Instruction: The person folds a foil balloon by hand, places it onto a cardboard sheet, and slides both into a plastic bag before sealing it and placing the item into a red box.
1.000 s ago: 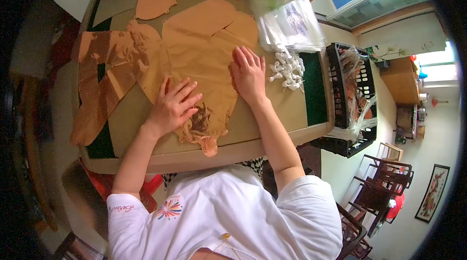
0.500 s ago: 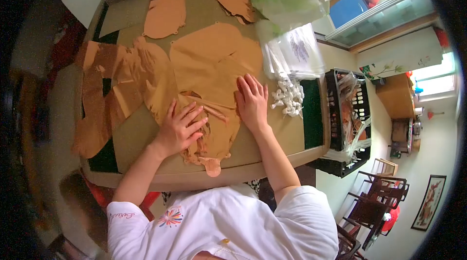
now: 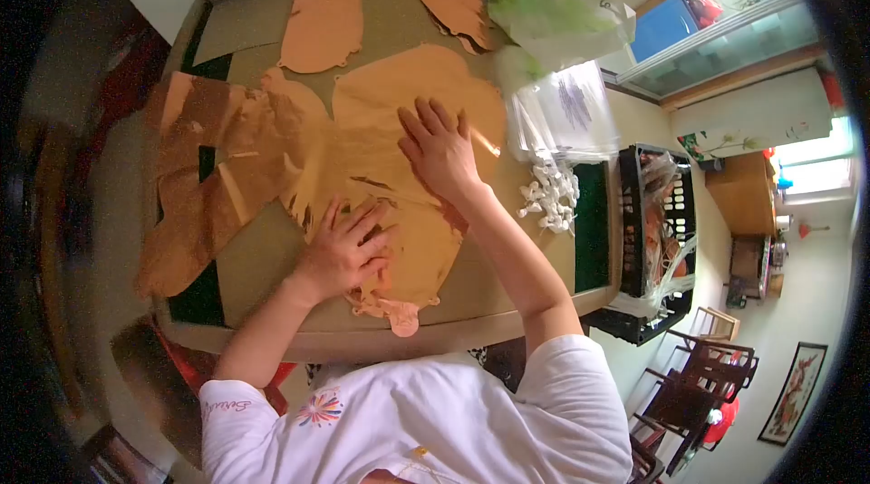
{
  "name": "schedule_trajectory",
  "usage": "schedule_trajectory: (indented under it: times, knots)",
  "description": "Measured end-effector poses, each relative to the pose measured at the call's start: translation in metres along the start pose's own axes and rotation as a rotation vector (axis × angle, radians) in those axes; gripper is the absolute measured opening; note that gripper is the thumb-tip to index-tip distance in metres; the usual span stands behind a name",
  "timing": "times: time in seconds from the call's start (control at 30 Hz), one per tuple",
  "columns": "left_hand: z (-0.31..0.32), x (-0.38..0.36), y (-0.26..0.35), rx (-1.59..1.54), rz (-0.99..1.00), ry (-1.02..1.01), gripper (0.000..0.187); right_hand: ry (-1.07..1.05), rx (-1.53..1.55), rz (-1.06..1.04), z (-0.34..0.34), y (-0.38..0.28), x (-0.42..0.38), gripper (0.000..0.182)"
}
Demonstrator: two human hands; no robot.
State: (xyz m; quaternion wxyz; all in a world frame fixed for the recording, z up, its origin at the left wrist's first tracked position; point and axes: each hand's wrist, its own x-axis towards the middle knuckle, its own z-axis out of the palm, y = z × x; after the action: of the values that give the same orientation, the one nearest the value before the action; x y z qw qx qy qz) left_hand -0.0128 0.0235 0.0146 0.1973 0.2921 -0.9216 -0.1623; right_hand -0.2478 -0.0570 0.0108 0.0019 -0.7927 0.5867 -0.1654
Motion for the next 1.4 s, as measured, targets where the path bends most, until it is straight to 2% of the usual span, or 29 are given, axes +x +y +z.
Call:
schedule_trajectory:
  times: [0.3, 0.4, 0.43, 0.5, 0.53, 0.63, 0.73, 0.83, 0.93, 1.03, 1.13, 1.23, 1.33, 1.4]
  knots:
    - [-0.020, 0.000, -0.004, -0.014, -0.003, 0.048, 0.042, 0.044, 0.021, 0.011, -0.003, 0.004, 0.003, 0.047]
    - [-0.050, 0.015, -0.049, 0.226, -0.012, 0.092, 0.040, 0.086, 0.100, -0.045, -0.017, 0.000, 0.030, 0.045]
    - [-0.073, 0.033, -0.059, 0.134, -0.136, -0.011, 0.036, 0.103, 0.141, -0.071, -0.019, -0.002, 0.045, 0.044]
    - [-0.090, 0.065, -0.100, 0.285, -0.169, 0.097, 0.029, 0.099, 0.164, -0.124, -0.006, -0.007, 0.078, 0.042]
    - [-0.080, 0.074, -0.127, 0.522, -0.076, 0.305, 0.026, 0.101, 0.173, -0.151, 0.001, -0.011, 0.096, 0.041]
    - [-0.056, 0.104, -0.189, 0.552, -0.088, 0.399, 0.024, 0.076, 0.189, -0.244, 0.038, -0.019, 0.139, 0.039]
    - [-0.056, 0.121, -0.204, 0.470, -0.200, 0.139, 0.021, 0.104, 0.160, -0.348, 0.068, -0.021, 0.165, 0.036]
    - [-0.063, 0.142, -0.206, 0.414, -0.435, 0.090, 0.016, 0.071, 0.121, -0.275, 0.069, -0.020, 0.178, 0.032]
    - [-0.065, 0.146, -0.230, 0.072, -0.410, 0.258, 0.014, 0.049, 0.198, -0.265, 0.064, -0.018, 0.182, 0.033]
    - [-0.076, 0.154, -0.237, -0.143, -0.511, 0.247, 0.016, 0.070, 0.253, -0.224, 0.057, -0.017, 0.186, 0.028]
    - [-0.074, 0.155, -0.233, -0.135, -0.536, 0.322, 0.012, -0.071, 0.283, -0.079, 0.049, -0.023, 0.193, 0.027]
    - [-0.075, 0.160, -0.223, -0.214, -0.566, 0.371, 0.011, -0.117, 0.377, -0.029, 0.041, -0.026, 0.201, 0.026]
    - [-0.073, 0.159, -0.215, -0.091, -0.516, 0.367, 0.012, 0.059, 0.092, -0.103, 0.053, -0.026, 0.205, 0.030]
    - [-0.069, 0.156, -0.206, -0.071, -0.524, 0.442, 0.013, 0.096, 0.291, 0.152, 0.061, -0.027, 0.212, 0.027]
